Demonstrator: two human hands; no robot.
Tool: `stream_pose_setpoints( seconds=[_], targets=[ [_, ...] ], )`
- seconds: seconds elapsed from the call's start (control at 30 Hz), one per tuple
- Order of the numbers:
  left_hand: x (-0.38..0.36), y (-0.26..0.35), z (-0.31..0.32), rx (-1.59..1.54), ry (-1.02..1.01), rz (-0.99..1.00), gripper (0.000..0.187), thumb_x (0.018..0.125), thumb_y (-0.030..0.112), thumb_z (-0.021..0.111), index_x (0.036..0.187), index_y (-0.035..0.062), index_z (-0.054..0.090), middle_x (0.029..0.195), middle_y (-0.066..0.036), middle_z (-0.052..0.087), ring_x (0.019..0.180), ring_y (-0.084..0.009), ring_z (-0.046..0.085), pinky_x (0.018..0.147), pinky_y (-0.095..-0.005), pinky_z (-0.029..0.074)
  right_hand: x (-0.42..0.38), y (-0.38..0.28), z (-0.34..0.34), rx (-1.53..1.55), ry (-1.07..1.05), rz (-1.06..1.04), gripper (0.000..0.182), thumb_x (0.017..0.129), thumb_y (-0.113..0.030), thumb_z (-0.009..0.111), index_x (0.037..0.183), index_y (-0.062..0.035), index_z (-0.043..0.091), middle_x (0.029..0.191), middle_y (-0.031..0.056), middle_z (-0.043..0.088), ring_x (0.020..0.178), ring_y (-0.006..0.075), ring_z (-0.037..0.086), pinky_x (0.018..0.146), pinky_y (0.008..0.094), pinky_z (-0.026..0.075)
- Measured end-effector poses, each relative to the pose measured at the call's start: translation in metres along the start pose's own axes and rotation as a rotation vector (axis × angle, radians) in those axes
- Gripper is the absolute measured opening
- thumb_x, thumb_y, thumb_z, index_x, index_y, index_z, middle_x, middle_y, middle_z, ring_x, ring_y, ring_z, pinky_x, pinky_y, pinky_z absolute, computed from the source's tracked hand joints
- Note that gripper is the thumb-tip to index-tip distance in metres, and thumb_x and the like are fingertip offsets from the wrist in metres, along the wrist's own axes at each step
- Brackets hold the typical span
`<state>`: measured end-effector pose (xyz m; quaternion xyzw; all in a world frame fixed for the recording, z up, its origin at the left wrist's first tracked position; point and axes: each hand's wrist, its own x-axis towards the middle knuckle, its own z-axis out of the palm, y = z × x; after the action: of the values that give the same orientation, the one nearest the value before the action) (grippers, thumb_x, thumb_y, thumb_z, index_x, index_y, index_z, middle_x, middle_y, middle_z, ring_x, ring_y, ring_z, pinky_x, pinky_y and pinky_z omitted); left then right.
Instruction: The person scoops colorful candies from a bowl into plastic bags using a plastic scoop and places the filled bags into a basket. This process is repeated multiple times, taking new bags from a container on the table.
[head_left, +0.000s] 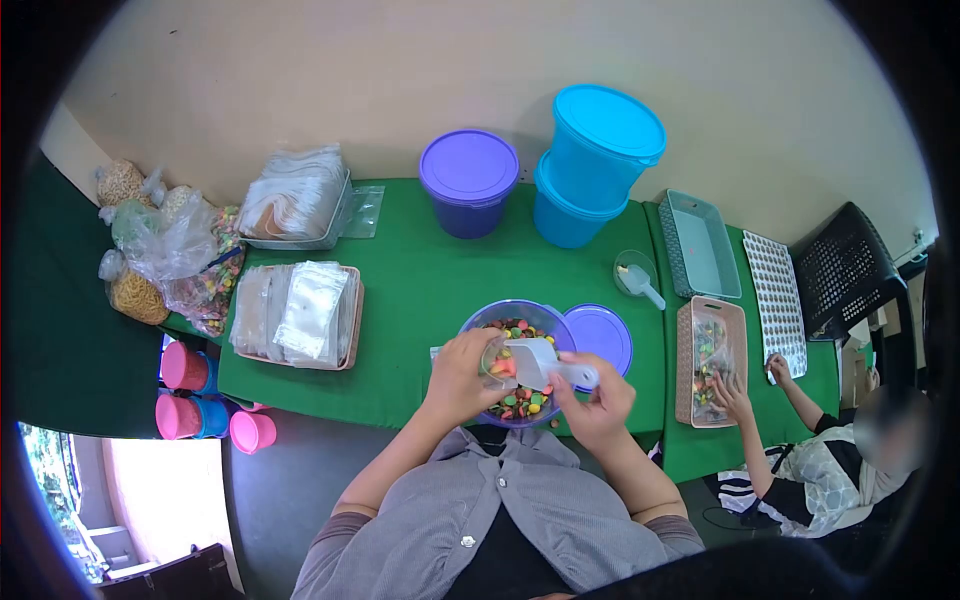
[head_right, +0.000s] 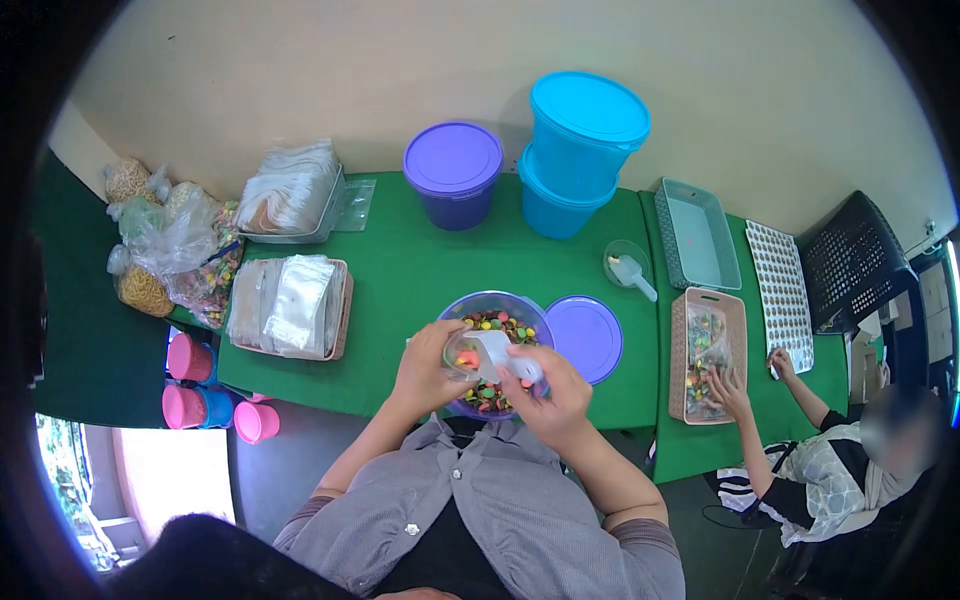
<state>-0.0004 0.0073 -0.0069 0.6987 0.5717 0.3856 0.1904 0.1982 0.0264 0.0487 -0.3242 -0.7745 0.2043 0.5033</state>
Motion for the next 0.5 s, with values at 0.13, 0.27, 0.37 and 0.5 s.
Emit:
stream_pose_setpoints(
  seconds=[0.13, 0.27, 0.37, 0.5],
  targets=[
    [-0.002, -0.001, -0.007, -0.201, 0.12, -0.102, 0.058, 0.066, 0.018, 0.083, 0.114, 0.0045, 0.052, 0.102, -0.012, 0.063, 0.095, -0.0263, 0.063, 0.084, -0.0371, 0.05, -0.007, 0.01, -0.005, 0.175, 0.334, 0.153, 0.023, 0.086, -0.003, 0.07, 0.105, 0.0, 0.059, 0.086, 0.0085, 0.065, 0.072, 0.0121, 0.063, 0.06, 0.0231, 0.05],
    [-0.005, -0.016, -0.014, -0.472, 0.228, -0.227, 0.05, 0.074, 0.014, 0.078, 0.115, 0.0029, 0.051, 0.102, -0.01, 0.063, 0.096, -0.0195, 0.063, 0.085, -0.034, 0.05, -0.011, 0.058, 0.001, 0.511, 0.14, 0.712, 0.016, 0.092, -0.006, 0.063, 0.105, 0.001, 0.058, 0.088, 0.0066, 0.064, 0.076, 0.0098, 0.062, 0.064, 0.0231, 0.051],
    [-0.006, -0.018, -0.024, -0.547, 0.263, -0.228, 0.045, 0.079, 0.013, 0.073, 0.116, 0.0033, 0.05, 0.102, -0.01, 0.062, 0.096, -0.0163, 0.06, 0.084, -0.032, 0.049, -0.053, 0.104, 0.005, 0.429, -0.093, 0.907, 0.02, 0.091, -0.008, 0.064, 0.107, 0.0027, 0.057, 0.09, 0.0073, 0.063, 0.075, 0.0107, 0.062, 0.065, 0.0232, 0.052],
    [-0.01, -0.021, -0.031, -0.61, 0.318, -0.167, 0.044, 0.079, 0.008, 0.073, 0.116, 0.002, 0.049, 0.099, -0.01, 0.063, 0.095, -0.0167, 0.061, 0.084, -0.0312, 0.049, -0.059, 0.095, -0.019, -0.136, 0.1, 0.642, 0.025, 0.09, -0.01, 0.064, 0.112, 0.0018, 0.058, 0.089, 0.0091, 0.064, 0.079, 0.0221, 0.065, 0.07, 0.0307, 0.053]
  ],
)
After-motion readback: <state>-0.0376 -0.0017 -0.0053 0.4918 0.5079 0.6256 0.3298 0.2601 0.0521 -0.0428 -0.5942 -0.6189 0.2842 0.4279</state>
